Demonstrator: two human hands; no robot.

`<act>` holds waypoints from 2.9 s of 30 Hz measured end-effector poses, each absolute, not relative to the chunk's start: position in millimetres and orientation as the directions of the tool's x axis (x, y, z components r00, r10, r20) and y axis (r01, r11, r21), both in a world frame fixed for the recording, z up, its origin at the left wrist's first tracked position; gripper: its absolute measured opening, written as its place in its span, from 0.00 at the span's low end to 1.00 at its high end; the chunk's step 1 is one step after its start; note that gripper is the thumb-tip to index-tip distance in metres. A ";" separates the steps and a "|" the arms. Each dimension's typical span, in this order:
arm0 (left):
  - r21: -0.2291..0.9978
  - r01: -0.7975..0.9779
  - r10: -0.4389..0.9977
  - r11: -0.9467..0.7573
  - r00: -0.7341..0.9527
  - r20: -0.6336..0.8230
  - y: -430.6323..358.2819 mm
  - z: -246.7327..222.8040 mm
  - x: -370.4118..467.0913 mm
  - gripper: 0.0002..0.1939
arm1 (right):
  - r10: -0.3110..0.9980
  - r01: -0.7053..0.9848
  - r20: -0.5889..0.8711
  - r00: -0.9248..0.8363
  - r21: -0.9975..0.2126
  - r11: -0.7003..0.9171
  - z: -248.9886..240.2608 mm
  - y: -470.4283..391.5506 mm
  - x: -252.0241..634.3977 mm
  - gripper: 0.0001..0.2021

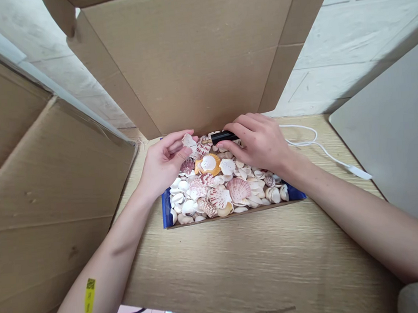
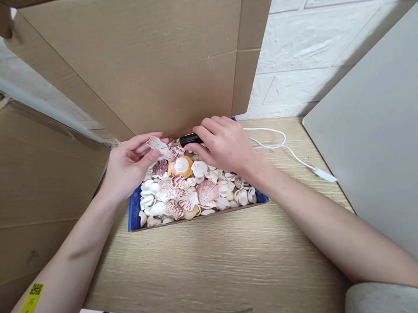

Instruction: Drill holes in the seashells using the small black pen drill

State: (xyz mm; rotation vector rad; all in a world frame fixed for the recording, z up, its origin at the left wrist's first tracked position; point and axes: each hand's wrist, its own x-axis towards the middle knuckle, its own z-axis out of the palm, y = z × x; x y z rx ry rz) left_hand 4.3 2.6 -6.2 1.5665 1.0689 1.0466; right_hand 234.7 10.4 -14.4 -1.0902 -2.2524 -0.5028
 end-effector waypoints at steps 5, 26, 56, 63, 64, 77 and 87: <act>0.976 0.155 0.965 -0.150 0.237 0.111 2.1 -7.7 5.2 0.21 | 0.556 0.788 0.656 -0.510 0.099 0.607 -14.6 11.0 235.3 0.21; 0.951 0.172 0.941 -0.255 0.272 0.203 3.4 -5.8 4.6 0.13 | 0.468 0.769 0.703 -0.536 0.176 0.615 -14.3 12.9 236.6 0.19; 0.981 0.152 0.937 -0.121 0.344 0.062 0.8 -4.9 3.7 0.16 | 0.628 0.795 0.566 -0.534 0.084 0.600 -12.8 9.1 235.7 0.23; 0.973 0.173 0.952 -0.154 0.291 0.099 1.1 -4.8 5.3 0.17 | 0.686 0.776 0.461 -0.562 0.006 0.631 -14.5 7.3 237.0 0.26; 0.972 0.177 0.953 -0.154 0.286 0.099 1.3 -4.9 5.4 0.18 | 0.666 0.763 0.475 -0.575 0.018 0.646 -14.6 7.6 237.5 0.26; 0.960 0.260 0.932 -0.102 0.363 0.000 -2.0 -1.6 3.8 0.20 | 0.484 0.736 0.662 -0.572 0.155 0.659 -14.4 12.6 238.2 0.15; 0.968 0.224 0.944 -0.113 0.329 0.034 -1.6 -1.2 4.5 0.20 | 0.715 0.797 0.435 -0.548 0.010 0.604 -14.0 6.6 234.9 0.26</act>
